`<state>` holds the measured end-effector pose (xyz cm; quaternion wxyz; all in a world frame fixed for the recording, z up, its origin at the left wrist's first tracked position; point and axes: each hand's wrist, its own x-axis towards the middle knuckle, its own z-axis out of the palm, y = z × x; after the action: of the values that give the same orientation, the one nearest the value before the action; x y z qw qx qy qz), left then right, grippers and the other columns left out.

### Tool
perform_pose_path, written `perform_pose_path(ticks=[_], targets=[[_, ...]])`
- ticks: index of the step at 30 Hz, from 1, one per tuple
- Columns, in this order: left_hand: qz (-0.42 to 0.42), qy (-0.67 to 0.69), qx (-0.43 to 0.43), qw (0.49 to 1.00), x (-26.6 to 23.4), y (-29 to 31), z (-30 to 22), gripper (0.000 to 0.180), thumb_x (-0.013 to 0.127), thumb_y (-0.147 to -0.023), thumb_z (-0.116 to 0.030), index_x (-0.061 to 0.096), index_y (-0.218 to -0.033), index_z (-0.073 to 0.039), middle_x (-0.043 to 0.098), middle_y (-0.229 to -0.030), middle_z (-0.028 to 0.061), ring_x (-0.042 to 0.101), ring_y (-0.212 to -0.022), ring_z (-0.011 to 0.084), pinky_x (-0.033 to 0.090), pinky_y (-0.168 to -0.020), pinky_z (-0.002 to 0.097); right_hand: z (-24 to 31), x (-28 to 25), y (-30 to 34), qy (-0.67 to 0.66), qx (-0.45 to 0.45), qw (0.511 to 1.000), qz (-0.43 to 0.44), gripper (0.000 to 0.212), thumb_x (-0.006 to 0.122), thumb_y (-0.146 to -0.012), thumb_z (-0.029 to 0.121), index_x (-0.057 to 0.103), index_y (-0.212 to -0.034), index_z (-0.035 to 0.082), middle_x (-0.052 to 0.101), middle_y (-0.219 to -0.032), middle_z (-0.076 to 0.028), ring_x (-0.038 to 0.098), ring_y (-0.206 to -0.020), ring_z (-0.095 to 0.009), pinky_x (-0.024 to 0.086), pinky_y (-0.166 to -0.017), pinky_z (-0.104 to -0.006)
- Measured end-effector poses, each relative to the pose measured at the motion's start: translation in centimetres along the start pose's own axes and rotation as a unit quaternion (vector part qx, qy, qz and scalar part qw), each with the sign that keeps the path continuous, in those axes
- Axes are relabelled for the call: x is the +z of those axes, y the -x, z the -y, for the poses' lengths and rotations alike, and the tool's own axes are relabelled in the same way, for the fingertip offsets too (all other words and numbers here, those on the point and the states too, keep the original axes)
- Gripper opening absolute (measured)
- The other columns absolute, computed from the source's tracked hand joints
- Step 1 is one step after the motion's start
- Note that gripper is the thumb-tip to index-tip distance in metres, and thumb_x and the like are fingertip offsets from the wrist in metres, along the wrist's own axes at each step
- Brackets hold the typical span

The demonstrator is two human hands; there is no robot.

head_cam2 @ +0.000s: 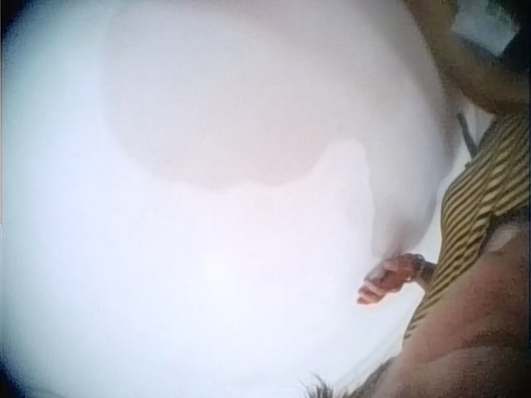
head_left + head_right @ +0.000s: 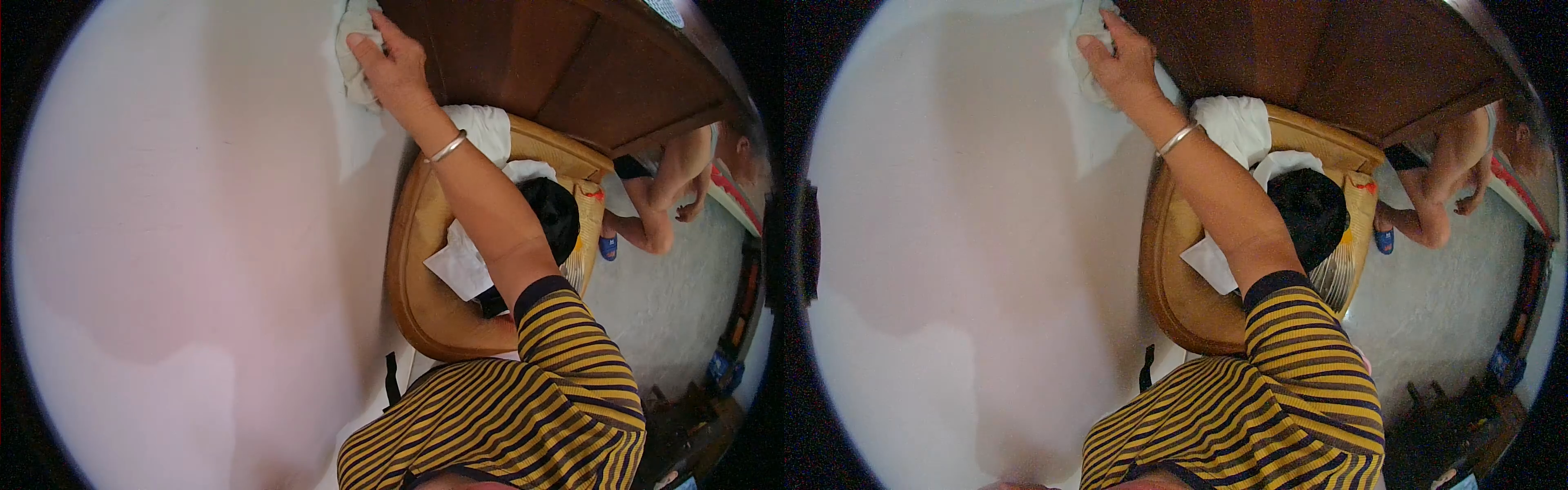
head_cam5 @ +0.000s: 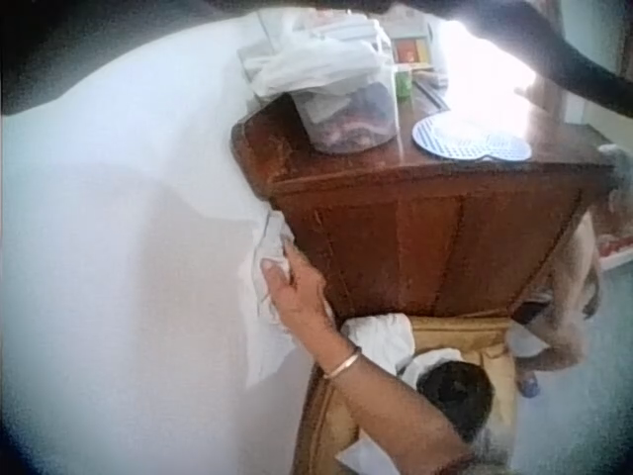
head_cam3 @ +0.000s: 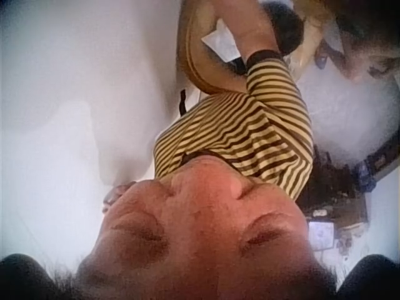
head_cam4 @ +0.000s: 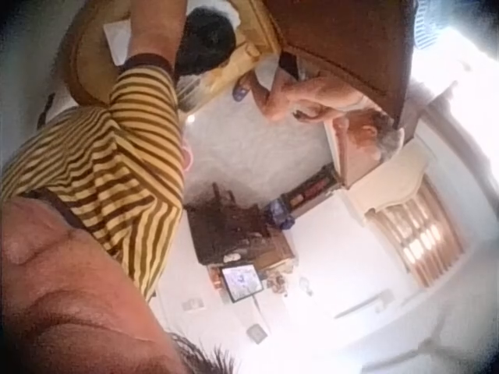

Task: Cleaning a wall and a wooden cabinet using a wet cloth and a bucket of water.

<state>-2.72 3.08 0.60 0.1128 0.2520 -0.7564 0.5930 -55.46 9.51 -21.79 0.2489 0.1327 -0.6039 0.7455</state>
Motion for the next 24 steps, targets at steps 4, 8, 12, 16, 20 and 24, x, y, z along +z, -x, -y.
perform_pose_path(ticks=[4,8,12,16,20,24], targets=[[0.004,-0.003,-0.004,1.000,-0.1,0.2,0.3,0.027,0.048,-0.079,-0.027,0.055,-0.083,-0.001,0.054,-0.090,0.0214,0.050,-0.084,0.0402,0.040,-0.073,0.0550,-0.5,-0.3,3.8,0.041,0.083,0.994,0.061,0.042,0.061,-0.077,0.024,0.056,-0.106,-0.006,0.063,-0.088,-0.018,0.061,-0.071,-0.029,0.048,-0.071,-0.0357],[0.002,0.000,-0.011,1.000,-0.1,0.1,0.3,0.027,0.048,-0.079,-0.027,0.055,-0.083,-0.001,0.054,-0.090,0.0215,0.050,-0.084,0.0402,0.040,-0.073,0.0549,-4.0,-1.9,8.4,-0.040,0.225,0.973,0.028,0.039,0.062,-0.075,0.018,0.057,-0.107,-0.003,0.061,-0.096,-0.019,0.060,-0.083,-0.031,0.046,-0.081,-0.0369],[0.004,0.001,-0.011,1.000,0.0,0.0,0.5,0.027,0.048,-0.079,-0.027,0.055,-0.083,-0.001,0.054,-0.090,0.0215,0.050,-0.085,0.0402,0.040,-0.074,0.0548,-7.7,-3.6,7.7,0.189,0.184,0.965,0.013,0.043,0.060,-0.073,0.011,0.054,-0.114,0.001,0.051,-0.115,-0.022,0.053,-0.102,-0.032,0.042,-0.088,-0.0365],[0.013,-0.001,-0.013,1.000,0.2,0.2,0.5,0.027,0.048,-0.079,-0.027,0.055,-0.084,0.000,0.054,-0.090,0.0215,0.050,-0.085,0.0402,0.040,-0.074,0.0548,-5.1,-2.3,5.7,0.053,0.075,0.996,-0.001,0.054,0.056,-0.073,0.008,0.044,-0.126,0.004,0.037,-0.127,-0.024,0.045,-0.112,-0.038,0.040,-0.093,-0.0356],[0.017,0.004,-0.013,1.000,0.6,0.1,0.3,0.028,0.048,-0.079,-0.027,0.055,-0.084,0.000,0.054,-0.090,0.0215,0.050,-0.085,0.0402,0.040,-0.074,0.0547,-5.5,-2.7,5.5,0.136,0.011,0.989,0.048,0.040,0.053,-0.072,0.009,0.054,-0.111,0.002,0.051,-0.111,-0.023,0.053,-0.099,-0.038,0.044,-0.085,-0.0379],[0.023,0.004,-0.017,1.000,0.7,0.3,0.3,0.028,0.048,-0.079,-0.027,0.055,-0.084,0.000,0.054,-0.090,0.0216,0.050,-0.085,0.0402,0.040,-0.074,0.0546,-3.3,-4.5,8.4,0.122,0.053,0.978,0.158,0.028,0.053,-0.071,0.013,0.059,-0.095,-0.002,0.061,-0.091,-0.014,0.060,-0.078,-0.029,0.047,-0.072,-0.0364]])
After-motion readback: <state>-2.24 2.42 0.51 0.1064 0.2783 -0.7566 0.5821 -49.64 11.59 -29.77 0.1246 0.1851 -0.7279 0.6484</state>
